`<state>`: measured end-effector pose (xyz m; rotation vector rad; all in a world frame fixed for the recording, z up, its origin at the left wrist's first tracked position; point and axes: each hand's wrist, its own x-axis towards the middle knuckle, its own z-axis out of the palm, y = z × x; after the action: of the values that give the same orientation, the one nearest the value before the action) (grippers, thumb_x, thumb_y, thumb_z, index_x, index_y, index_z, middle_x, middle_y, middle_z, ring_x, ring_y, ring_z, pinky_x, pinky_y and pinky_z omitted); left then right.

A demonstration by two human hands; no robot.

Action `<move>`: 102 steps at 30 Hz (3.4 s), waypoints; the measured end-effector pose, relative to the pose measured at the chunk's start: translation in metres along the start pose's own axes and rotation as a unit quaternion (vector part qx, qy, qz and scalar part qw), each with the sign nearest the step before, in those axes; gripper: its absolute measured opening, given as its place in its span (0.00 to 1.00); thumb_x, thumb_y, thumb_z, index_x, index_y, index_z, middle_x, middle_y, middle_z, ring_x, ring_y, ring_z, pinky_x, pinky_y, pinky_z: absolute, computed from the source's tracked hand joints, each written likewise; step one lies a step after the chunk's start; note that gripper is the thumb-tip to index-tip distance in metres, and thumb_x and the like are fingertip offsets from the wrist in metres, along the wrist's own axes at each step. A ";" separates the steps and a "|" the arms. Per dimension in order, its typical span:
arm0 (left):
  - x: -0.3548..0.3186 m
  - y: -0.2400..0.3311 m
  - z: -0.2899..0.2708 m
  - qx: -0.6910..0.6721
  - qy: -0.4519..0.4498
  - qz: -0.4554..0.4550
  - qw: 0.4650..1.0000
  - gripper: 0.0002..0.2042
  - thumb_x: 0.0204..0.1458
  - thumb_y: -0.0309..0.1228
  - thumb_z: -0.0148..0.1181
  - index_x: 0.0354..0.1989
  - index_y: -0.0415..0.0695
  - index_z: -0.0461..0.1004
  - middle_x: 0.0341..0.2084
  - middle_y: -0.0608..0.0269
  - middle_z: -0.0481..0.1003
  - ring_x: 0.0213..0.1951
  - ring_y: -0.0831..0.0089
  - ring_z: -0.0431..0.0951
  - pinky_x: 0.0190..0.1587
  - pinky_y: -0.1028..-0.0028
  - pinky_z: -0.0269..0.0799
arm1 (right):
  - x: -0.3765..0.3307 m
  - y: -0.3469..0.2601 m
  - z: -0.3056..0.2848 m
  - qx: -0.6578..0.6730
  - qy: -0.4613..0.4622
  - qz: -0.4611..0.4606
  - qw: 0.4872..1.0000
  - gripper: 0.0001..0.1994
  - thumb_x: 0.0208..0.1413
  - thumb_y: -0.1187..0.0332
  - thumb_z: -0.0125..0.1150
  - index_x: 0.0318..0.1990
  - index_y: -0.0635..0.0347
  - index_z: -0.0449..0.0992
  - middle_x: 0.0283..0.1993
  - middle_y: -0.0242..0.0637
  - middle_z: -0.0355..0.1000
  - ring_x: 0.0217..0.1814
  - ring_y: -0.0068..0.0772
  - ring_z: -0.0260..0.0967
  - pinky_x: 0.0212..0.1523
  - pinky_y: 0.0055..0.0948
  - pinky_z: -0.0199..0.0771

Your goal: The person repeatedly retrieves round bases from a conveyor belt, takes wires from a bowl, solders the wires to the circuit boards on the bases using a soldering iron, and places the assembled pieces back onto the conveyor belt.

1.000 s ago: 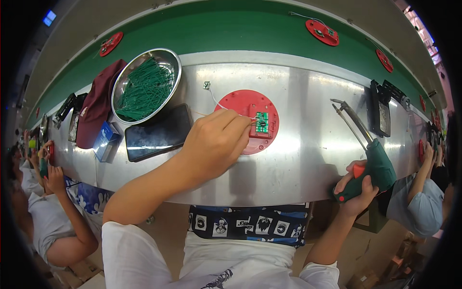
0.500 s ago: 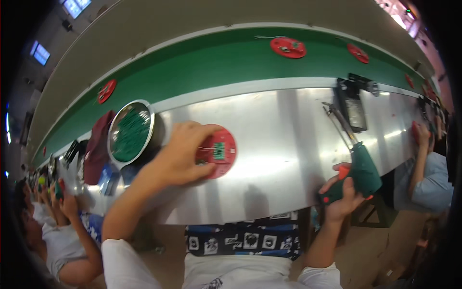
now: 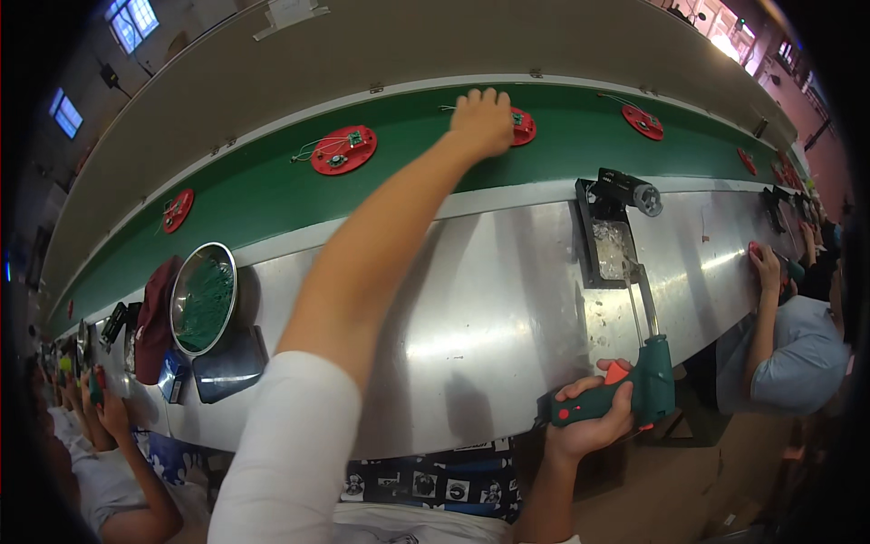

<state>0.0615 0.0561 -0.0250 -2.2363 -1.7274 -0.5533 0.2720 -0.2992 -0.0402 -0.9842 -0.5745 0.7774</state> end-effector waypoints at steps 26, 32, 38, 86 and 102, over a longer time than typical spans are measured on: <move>-0.350 -0.051 -0.198 -0.175 -0.093 0.039 0.979 0.11 0.57 0.38 0.58 0.38 0.44 0.78 0.51 0.46 0.73 0.48 0.48 0.74 0.53 0.56 0.69 | -0.013 -0.011 0.006 -0.071 -0.050 0.009 0.996 0.20 0.66 0.58 0.44 0.45 0.71 0.71 0.17 0.36 0.64 0.17 0.27 0.61 0.19 0.24 0.63; -0.364 -0.108 -0.263 -0.149 0.000 -0.127 0.981 0.11 0.53 0.35 0.62 0.39 0.42 0.79 0.42 0.46 0.78 0.47 0.51 0.76 0.51 0.58 0.72 | -0.013 -0.012 0.005 -0.106 -0.024 -0.029 0.994 0.20 0.66 0.57 0.46 0.43 0.70 0.74 0.18 0.35 0.64 0.18 0.26 0.59 0.21 0.23 0.61; -0.404 -0.216 -0.221 0.030 0.019 -0.234 0.971 0.08 0.50 0.32 0.61 0.36 0.43 0.79 0.35 0.51 0.77 0.41 0.53 0.76 0.48 0.57 0.73 | -0.020 -0.009 0.013 -0.113 -0.033 -0.011 0.993 0.20 0.66 0.57 0.46 0.43 0.70 0.74 0.18 0.34 0.64 0.18 0.26 0.59 0.22 0.23 0.61; -0.385 -0.082 -0.263 -0.323 0.060 -0.068 0.942 0.06 0.53 0.24 0.59 0.38 0.39 0.77 0.27 0.54 0.76 0.30 0.61 0.78 0.34 0.66 0.73 | -0.032 -0.003 -0.004 -0.051 -0.273 -0.037 0.960 0.21 0.62 0.60 0.53 0.50 0.74 0.67 0.43 0.51 0.71 0.16 0.27 0.66 0.14 0.25 0.67; -0.400 -0.054 -0.204 -0.268 0.073 0.004 0.961 0.06 0.49 0.21 0.62 0.36 0.37 0.77 0.27 0.54 0.76 0.30 0.58 0.77 0.32 0.64 0.74 | -0.098 -0.012 0.029 -0.134 -0.503 0.056 0.852 0.17 0.48 0.82 0.60 0.48 0.76 0.77 0.38 0.47 0.77 0.26 0.27 0.73 0.27 0.24 0.73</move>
<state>-0.1068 -0.3642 -0.0238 -2.4551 -1.6328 -1.2792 0.1954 -0.3666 -0.0252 -0.8053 -1.5774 1.3438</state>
